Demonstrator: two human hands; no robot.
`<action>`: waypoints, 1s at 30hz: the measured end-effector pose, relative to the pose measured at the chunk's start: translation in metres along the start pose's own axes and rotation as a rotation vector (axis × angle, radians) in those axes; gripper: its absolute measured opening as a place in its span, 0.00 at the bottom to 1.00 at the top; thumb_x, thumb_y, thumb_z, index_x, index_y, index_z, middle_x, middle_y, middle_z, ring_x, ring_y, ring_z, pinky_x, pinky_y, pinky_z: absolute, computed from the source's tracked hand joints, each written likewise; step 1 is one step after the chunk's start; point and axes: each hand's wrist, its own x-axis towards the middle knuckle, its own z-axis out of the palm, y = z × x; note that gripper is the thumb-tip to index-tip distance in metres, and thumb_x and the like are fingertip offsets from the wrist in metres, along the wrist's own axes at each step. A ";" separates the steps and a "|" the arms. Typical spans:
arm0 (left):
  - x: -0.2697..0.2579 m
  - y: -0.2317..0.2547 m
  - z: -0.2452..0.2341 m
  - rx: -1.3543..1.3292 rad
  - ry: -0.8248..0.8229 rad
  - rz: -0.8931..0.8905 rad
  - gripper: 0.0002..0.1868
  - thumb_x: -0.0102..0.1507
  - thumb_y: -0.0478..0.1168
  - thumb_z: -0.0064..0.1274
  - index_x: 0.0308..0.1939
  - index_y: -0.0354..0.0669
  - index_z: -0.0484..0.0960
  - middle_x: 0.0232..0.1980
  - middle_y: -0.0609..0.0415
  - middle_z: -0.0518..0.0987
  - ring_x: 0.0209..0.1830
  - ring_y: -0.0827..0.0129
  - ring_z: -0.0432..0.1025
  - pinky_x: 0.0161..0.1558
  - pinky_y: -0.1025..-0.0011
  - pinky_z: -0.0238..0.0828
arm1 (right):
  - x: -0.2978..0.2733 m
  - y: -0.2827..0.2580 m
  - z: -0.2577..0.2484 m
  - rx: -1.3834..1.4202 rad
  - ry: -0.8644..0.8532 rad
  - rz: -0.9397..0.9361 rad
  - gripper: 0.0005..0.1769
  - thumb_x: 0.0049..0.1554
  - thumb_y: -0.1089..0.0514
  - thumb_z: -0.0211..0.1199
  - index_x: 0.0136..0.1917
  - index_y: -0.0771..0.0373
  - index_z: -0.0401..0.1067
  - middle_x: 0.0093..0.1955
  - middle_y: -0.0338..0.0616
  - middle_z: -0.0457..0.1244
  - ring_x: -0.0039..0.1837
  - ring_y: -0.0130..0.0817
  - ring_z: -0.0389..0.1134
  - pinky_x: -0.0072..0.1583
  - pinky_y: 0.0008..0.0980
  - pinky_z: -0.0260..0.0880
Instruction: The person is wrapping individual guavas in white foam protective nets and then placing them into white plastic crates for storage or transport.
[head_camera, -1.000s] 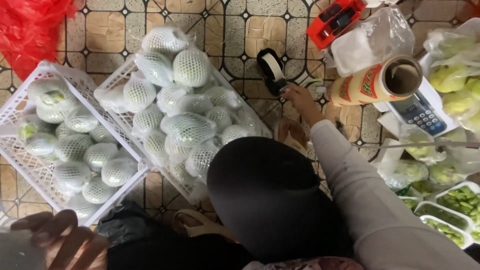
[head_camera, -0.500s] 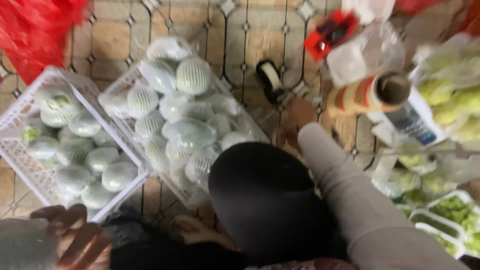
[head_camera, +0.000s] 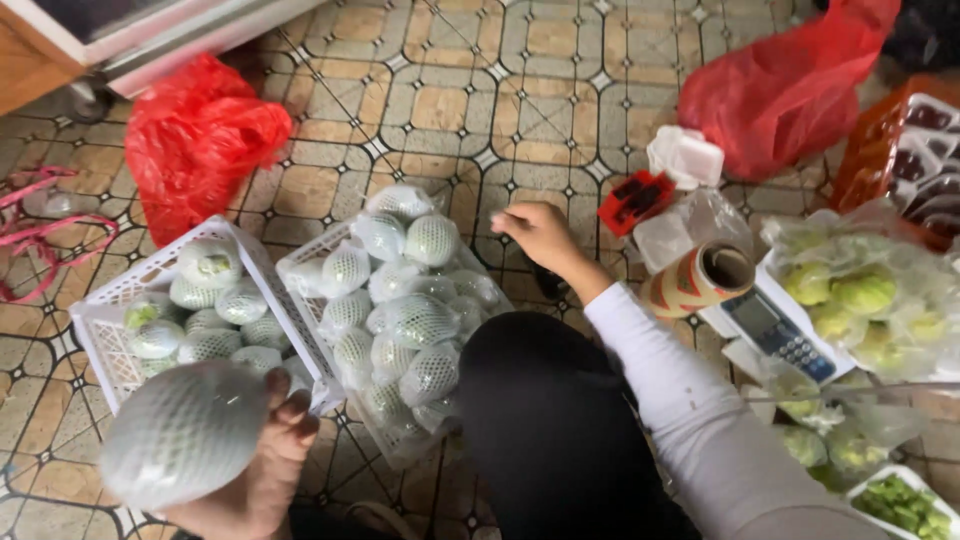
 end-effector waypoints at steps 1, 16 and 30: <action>-0.001 -0.003 0.008 -0.005 -0.012 0.019 0.35 0.65 0.54 0.62 0.64 0.34 0.68 0.53 0.27 0.69 0.48 0.42 0.70 0.48 0.54 0.72 | 0.001 -0.045 -0.007 -0.010 -0.007 -0.019 0.16 0.62 0.49 0.60 0.45 0.60 0.82 0.45 0.38 0.74 0.48 0.27 0.74 0.52 0.27 0.71; -0.011 -0.031 0.033 0.549 0.418 0.078 0.39 0.55 0.57 0.58 0.68 0.54 0.66 0.58 0.50 0.79 0.51 0.54 0.79 0.39 0.65 0.82 | -0.097 -0.340 0.008 0.206 -0.763 -0.515 0.31 0.62 0.59 0.62 0.76 0.61 0.58 0.35 0.33 0.61 0.36 0.20 0.60 0.41 0.18 0.61; -0.009 -0.027 0.048 0.932 0.343 -0.042 0.52 0.53 0.50 0.59 0.74 0.51 0.44 0.63 0.43 0.70 0.50 0.54 0.78 0.43 0.66 0.85 | -0.096 -0.298 0.021 0.365 -0.898 -0.257 0.31 0.59 0.60 0.62 0.74 0.59 0.58 0.30 0.33 0.60 0.29 0.18 0.54 0.28 0.15 0.57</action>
